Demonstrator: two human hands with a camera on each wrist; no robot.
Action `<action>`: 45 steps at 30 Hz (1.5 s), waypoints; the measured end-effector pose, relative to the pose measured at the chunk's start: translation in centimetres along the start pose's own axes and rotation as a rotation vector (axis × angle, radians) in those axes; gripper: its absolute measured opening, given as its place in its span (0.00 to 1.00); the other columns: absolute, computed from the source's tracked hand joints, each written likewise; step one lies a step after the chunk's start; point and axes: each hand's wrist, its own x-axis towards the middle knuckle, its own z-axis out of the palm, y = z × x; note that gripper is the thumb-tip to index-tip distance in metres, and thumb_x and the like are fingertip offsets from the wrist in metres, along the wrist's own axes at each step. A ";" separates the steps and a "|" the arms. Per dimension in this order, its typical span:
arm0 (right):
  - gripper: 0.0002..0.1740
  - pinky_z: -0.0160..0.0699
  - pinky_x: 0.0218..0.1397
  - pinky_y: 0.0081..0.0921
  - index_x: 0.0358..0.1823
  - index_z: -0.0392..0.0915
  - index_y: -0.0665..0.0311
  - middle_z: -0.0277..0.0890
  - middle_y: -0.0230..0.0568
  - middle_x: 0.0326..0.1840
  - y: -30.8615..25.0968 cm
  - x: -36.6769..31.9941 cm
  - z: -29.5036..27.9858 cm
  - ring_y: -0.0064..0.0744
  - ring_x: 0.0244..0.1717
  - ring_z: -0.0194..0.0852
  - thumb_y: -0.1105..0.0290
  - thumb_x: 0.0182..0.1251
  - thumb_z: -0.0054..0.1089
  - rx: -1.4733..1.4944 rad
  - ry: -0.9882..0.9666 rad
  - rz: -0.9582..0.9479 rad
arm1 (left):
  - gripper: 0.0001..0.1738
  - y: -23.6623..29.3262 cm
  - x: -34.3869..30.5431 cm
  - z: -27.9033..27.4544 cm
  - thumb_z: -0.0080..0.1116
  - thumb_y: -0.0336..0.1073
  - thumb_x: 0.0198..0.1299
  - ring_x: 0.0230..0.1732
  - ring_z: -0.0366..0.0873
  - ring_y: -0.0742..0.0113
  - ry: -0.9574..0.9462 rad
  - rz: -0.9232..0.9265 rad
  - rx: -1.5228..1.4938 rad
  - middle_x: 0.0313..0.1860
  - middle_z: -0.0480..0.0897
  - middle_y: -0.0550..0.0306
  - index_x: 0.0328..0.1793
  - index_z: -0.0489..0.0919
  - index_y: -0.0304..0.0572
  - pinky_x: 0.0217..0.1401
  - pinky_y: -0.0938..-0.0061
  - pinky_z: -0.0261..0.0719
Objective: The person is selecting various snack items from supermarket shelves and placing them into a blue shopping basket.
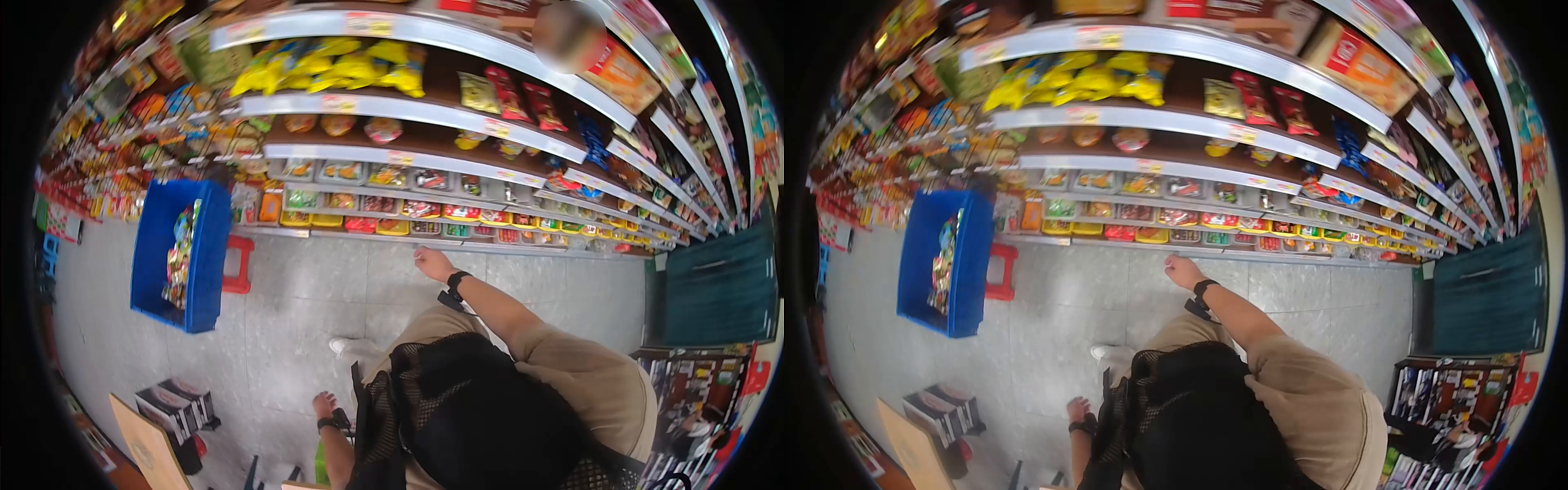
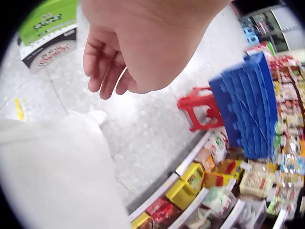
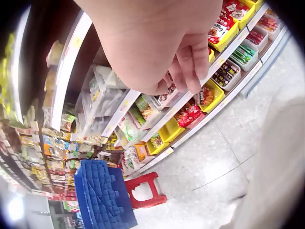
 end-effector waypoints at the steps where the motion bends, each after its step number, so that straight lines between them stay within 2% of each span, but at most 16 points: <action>1: 0.14 0.77 0.42 0.36 0.48 0.75 0.62 0.80 0.46 0.37 1.5 0.2 -1.3 0.44 0.36 0.80 0.67 0.62 0.56 0.048 0.063 -0.023 | 0.16 2.4 1.4 2.5 0.47 0.37 0.63 0.26 0.80 0.60 -0.031 0.093 -0.006 0.35 0.82 0.48 0.52 0.75 0.35 0.24 0.72 0.76; 4: 0.13 0.77 0.43 0.37 0.46 0.75 0.65 0.80 0.49 0.40 5.1 0.5 -8.3 0.49 0.43 0.79 0.70 0.61 0.55 0.147 0.306 -0.126 | 0.14 11.6 -0.4 15.2 0.49 0.40 0.65 0.26 0.78 0.71 0.006 0.414 0.141 0.34 0.83 0.54 0.47 0.78 0.38 0.23 0.81 0.71; 8: 0.18 0.74 0.37 0.32 0.53 0.69 0.64 0.73 0.44 0.41 8.3 1.2 -21.2 0.38 0.32 0.75 0.75 0.61 0.56 0.254 0.585 -0.134 | 0.12 21.7 -4.9 37.2 0.53 0.39 0.67 0.33 0.78 0.76 -0.168 0.821 0.169 0.36 0.82 0.59 0.47 0.78 0.39 0.31 0.82 0.74; 12: 0.20 0.72 0.34 0.30 0.55 0.63 0.68 0.67 0.45 0.43 8.7 3.5 -31.1 0.31 0.30 0.70 0.77 0.63 0.55 0.312 0.739 -0.266 | 0.10 28.3 -20.8 61.2 0.50 0.34 0.68 0.42 0.79 0.73 -0.387 1.165 0.340 0.42 0.82 0.57 0.50 0.76 0.37 0.43 0.78 0.79; 15: 0.18 0.71 0.34 0.35 0.52 0.67 0.71 0.69 0.49 0.36 10.6 6.5 -32.6 0.40 0.31 0.71 0.71 0.63 0.58 0.219 0.651 -0.182 | 0.14 31.0 -28.3 73.9 0.54 0.34 0.63 0.39 0.81 0.62 -0.399 1.474 0.375 0.41 0.82 0.49 0.52 0.76 0.34 0.42 0.70 0.79; 19: 0.12 0.69 0.35 0.48 0.41 0.73 0.70 0.73 0.53 0.27 9.6 7.5 -34.6 0.55 0.30 0.72 0.68 0.62 0.58 0.318 0.463 -0.164 | 0.13 32.3 -30.3 81.4 0.55 0.34 0.59 0.34 0.81 0.56 -0.331 1.503 0.590 0.29 0.82 0.42 0.41 0.79 0.29 0.39 0.64 0.77; 23: 0.13 0.73 0.36 0.44 0.46 0.75 0.67 0.77 0.52 0.31 10.7 8.4 -34.2 0.53 0.32 0.76 0.69 0.63 0.59 0.258 0.712 -0.427 | 0.10 31.5 -30.6 82.3 0.59 0.31 0.57 0.31 0.77 0.63 -0.427 1.433 0.463 0.31 0.82 0.50 0.43 0.79 0.33 0.35 0.68 0.75; 26: 0.13 0.76 0.42 0.40 0.49 0.76 0.67 0.79 0.53 0.37 10.7 7.1 -35.7 0.51 0.38 0.79 0.70 0.64 0.58 0.438 0.298 -0.195 | 0.16 30.2 -30.4 80.5 0.65 0.31 0.54 0.34 0.76 0.63 -0.393 1.513 0.453 0.36 0.80 0.53 0.50 0.78 0.38 0.36 0.71 0.73; 27: 0.12 0.77 0.46 0.37 0.50 0.76 0.66 0.79 0.54 0.41 10.0 6.3 -36.1 0.48 0.43 0.80 0.72 0.65 0.57 0.437 0.425 -0.430 | 0.17 30.0 -30.9 79.7 0.65 0.30 0.53 0.38 0.76 0.60 -0.341 1.607 0.468 0.39 0.80 0.52 0.50 0.78 0.38 0.40 0.70 0.73; 28: 0.14 0.77 0.48 0.36 0.51 0.76 0.66 0.77 0.54 0.49 11.5 6.2 -35.8 0.49 0.45 0.79 0.75 0.65 0.56 0.369 0.294 -0.396 | 0.18 30.0 -32.3 78.7 0.66 0.30 0.52 0.42 0.76 0.57 -0.290 1.696 0.485 0.42 0.80 0.50 0.50 0.77 0.38 0.43 0.69 0.73; 29: 0.14 0.77 0.47 0.35 0.51 0.76 0.66 0.76 0.52 0.51 11.3 5.3 -35.7 0.48 0.43 0.79 0.77 0.64 0.57 0.326 0.378 -0.453 | 0.19 30.1 -33.6 77.3 0.65 0.27 0.49 0.49 0.75 0.50 -0.264 1.702 0.588 0.46 0.80 0.48 0.50 0.77 0.39 0.47 0.66 0.73; 33: 0.15 0.76 0.39 0.26 0.50 0.77 0.66 0.74 0.46 0.51 7.9 3.8 -35.8 0.37 0.34 0.77 0.78 0.61 0.61 0.321 0.320 -0.607 | 0.17 29.6 -35.5 73.2 0.66 0.26 0.49 0.48 0.75 0.47 -0.284 1.775 0.538 0.45 0.80 0.49 0.47 0.75 0.39 0.49 0.62 0.73; 36: 0.16 0.72 0.31 0.18 0.49 0.76 0.66 0.74 0.41 0.45 4.7 2.8 -34.7 0.27 0.27 0.72 0.76 0.59 0.65 0.343 0.064 -0.513 | 0.15 29.3 -36.8 68.8 0.67 0.30 0.51 0.42 0.78 0.51 -0.249 1.464 0.453 0.42 0.81 0.50 0.45 0.76 0.40 0.42 0.67 0.76; 37: 0.16 0.66 0.27 0.15 0.49 0.76 0.67 0.74 0.36 0.42 4.1 2.8 -33.4 0.19 0.26 0.68 0.71 0.61 0.67 0.263 0.001 -0.545 | 0.12 29.3 -36.7 66.8 0.67 0.35 0.57 0.35 0.80 0.64 -0.228 1.462 0.411 0.36 0.82 0.54 0.43 0.77 0.40 0.34 0.74 0.76; 40: 0.17 0.67 0.29 0.17 0.49 0.75 0.67 0.75 0.32 0.40 -1.8 1.4 -29.8 0.16 0.27 0.66 0.64 0.64 0.65 0.588 -0.335 -0.406 | 0.13 28.6 -36.3 59.7 0.64 0.39 0.62 0.33 0.78 0.74 -0.435 0.927 0.126 0.34 0.82 0.57 0.44 0.77 0.40 0.32 0.78 0.75; 45: 0.21 0.76 0.47 0.23 0.51 0.76 0.67 0.82 0.35 0.43 -9.3 -0.5 -19.3 0.21 0.44 0.78 0.57 0.68 0.61 0.478 -0.778 -0.358 | 0.16 27.4 -34.2 47.0 0.62 0.42 0.64 0.36 0.77 0.80 -0.307 0.911 -0.205 0.37 0.83 0.60 0.47 0.76 0.37 0.37 0.82 0.75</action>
